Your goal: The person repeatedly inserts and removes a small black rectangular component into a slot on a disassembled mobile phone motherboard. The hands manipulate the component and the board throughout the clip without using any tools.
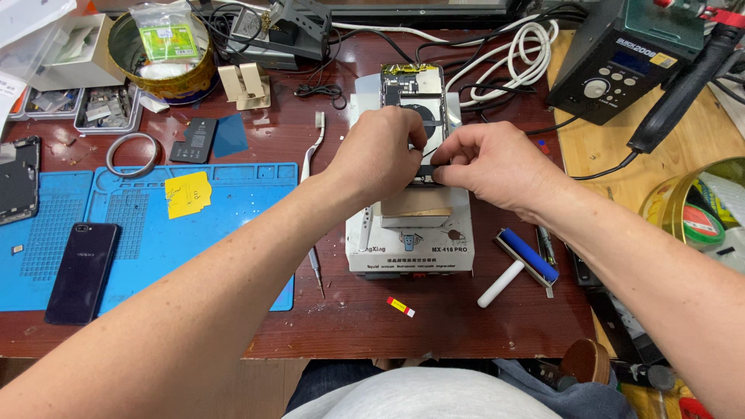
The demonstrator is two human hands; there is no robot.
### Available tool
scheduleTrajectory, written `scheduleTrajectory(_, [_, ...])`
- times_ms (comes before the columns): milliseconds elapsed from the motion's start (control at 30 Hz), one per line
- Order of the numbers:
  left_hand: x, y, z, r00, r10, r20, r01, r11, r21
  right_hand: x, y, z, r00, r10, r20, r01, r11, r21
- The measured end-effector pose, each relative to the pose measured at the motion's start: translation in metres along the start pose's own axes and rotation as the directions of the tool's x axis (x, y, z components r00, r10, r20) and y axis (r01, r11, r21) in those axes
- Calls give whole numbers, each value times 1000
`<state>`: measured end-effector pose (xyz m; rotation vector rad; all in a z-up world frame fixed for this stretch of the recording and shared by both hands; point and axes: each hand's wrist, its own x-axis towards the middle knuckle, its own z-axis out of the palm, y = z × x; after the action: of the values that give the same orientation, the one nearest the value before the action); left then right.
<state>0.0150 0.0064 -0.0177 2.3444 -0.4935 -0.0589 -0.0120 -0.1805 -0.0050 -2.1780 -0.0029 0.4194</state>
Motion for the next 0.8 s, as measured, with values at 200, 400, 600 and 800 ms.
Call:
scheduleTrajectory(200, [0, -1, 1, 1000, 8, -4, -8, 1000, -7, 3, -8, -5, 998, 32, 56, -31, 999, -25])
scheduleTrajectory(400, [-1, 0, 0, 1000, -14, 12, 14, 1000, -5, 5, -20, -11, 989, 38, 145, -21, 993, -117])
scheduleTrajectory(600, [-2, 1, -2, 1000, -3, 14, 3, 1000, -13, 6, -26, -11, 987, 69, 142, -43, 984, -175])
scheduleTrajectory(800, [-2, -1, -7, 992, -11, 125, 15, 999, -38, 8, -21, -9, 984, 73, 161, -62, 995, -76])
